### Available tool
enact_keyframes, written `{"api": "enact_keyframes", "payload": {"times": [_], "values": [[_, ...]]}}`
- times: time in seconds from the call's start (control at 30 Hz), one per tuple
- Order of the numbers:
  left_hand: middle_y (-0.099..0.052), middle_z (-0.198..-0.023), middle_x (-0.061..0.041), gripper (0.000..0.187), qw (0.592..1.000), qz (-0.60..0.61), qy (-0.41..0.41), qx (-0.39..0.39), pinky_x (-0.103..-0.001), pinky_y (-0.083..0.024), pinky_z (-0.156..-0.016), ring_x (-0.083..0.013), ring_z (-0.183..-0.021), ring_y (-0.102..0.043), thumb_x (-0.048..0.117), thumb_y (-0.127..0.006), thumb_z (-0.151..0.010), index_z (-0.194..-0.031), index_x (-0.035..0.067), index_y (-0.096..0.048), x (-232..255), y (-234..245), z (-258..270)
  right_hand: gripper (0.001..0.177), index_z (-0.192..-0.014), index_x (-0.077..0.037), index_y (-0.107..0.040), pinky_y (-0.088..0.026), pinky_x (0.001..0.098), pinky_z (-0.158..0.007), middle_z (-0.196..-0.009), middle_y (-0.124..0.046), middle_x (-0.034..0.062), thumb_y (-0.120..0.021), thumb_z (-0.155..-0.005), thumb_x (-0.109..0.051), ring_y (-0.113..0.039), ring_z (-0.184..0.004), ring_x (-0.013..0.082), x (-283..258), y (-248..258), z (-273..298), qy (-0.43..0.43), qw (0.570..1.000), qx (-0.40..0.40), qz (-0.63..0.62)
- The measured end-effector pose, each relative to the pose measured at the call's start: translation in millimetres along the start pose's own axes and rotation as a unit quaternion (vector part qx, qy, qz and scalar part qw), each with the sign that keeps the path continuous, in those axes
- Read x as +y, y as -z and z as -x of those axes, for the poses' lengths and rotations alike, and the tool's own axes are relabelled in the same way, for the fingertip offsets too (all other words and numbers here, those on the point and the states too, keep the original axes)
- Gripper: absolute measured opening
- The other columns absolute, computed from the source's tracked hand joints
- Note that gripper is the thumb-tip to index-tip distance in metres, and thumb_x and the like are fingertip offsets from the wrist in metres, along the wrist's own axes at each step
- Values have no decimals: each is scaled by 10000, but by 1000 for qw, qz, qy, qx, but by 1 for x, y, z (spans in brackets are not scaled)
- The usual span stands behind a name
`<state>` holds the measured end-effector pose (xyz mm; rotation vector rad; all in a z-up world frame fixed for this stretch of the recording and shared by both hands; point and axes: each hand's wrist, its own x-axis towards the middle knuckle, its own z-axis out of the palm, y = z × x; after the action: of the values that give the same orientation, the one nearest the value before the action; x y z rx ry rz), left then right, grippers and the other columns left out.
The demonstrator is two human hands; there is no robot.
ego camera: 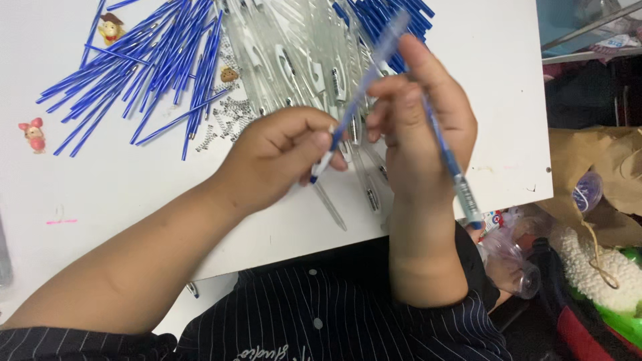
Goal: The person assembles pens by hand, inserting blue ink refills into white barrels and securing the components together.
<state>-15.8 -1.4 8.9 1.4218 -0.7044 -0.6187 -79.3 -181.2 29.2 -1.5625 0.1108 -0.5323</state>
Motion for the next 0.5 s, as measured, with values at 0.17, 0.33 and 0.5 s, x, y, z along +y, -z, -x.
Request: {"api": "enact_keyframes", "payload": {"times": [0.17, 0.33, 0.5], "values": [[-737, -1098, -185, 198, 973, 224, 9, 59, -340, -676, -786, -229, -906, -739, 187, -621, -1021, -1150, 63, -536, -15, 4, -1, 812, -1294, -116, -730, -569, 331, -634, -966, -749, 176, -271, -951, -692, -686, -706, 266, 1, 12, -1, -118, 983, -3, -142], [-729, -1138, -217, 284, 958, 282, 20, 50, -379, -678, -897, -251, -995, -748, 114, -681, -988, -1224, 92, -523, -14, 8, 0, 595, -1215, -18, -683, -608, 304, -673, -950, -717, 124, -506, -1017, -550, -699, -769, 221, -3, 9, 13, -60, 992, -75, -85], [-729, -1165, -149, 386, 963, 263, -28, 47, -360, -668, -983, -218, -1125, -737, -101, -715, -948, -1243, 110, -585, -11, 8, -1, 240, -1140, 15, -621, -652, 292, -724, -1012, -724, 174, -704, -983, -145, -736, -848, 208, -12, 2, 12, -24, 999, -24, -22]]}}
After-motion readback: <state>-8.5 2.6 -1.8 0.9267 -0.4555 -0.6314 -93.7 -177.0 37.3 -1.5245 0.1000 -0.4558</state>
